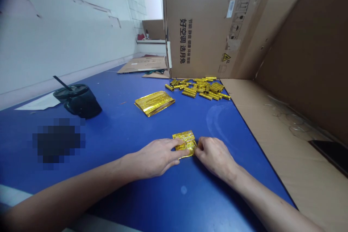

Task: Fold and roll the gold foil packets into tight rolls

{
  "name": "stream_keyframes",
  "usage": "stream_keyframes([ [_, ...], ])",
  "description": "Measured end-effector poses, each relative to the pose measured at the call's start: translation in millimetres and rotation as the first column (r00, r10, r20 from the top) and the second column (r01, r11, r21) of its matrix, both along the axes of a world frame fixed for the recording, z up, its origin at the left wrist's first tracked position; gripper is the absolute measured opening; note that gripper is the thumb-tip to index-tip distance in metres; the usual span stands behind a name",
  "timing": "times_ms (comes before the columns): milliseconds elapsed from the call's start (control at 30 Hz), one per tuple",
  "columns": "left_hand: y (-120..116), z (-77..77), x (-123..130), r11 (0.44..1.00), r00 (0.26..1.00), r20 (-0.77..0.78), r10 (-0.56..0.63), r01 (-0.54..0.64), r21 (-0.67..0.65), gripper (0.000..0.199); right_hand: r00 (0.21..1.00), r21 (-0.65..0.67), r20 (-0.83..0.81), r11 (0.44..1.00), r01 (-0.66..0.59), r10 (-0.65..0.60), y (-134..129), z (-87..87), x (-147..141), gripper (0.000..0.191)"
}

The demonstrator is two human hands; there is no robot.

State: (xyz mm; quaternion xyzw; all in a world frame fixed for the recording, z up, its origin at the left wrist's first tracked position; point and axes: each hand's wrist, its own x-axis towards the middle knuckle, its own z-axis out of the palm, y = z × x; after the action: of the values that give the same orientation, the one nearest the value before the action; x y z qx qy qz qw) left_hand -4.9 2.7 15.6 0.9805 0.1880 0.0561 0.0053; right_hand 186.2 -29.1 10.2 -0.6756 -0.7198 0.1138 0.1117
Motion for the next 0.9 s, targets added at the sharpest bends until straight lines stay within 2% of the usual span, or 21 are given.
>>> stream_keyframes([
  [300, -0.4, -2.6, 0.9, 0.997, 1.000, -0.028, 0.007, -0.005, 0.077, 0.031, 0.999, 0.020, 0.041, 1.000, 0.002, -0.003, 0.6, -0.4, -0.6, 0.020],
  [533, -0.1, -5.9, 0.5, 0.995, 1.000, -0.026, -0.017, 0.020, 0.100, 0.039, 0.999, 0.027, 0.044, 1.000, 0.010, -0.011, 0.6, -3.0, -0.7, 0.018],
  [900, -1.3, -8.8, 2.6, 0.991, 0.998, -0.055, 0.016, -0.009, 0.132, 0.042, 0.994, 0.042, 0.110, 0.999, 0.017, -0.021, -0.7, -2.7, -4.2, 0.018],
])
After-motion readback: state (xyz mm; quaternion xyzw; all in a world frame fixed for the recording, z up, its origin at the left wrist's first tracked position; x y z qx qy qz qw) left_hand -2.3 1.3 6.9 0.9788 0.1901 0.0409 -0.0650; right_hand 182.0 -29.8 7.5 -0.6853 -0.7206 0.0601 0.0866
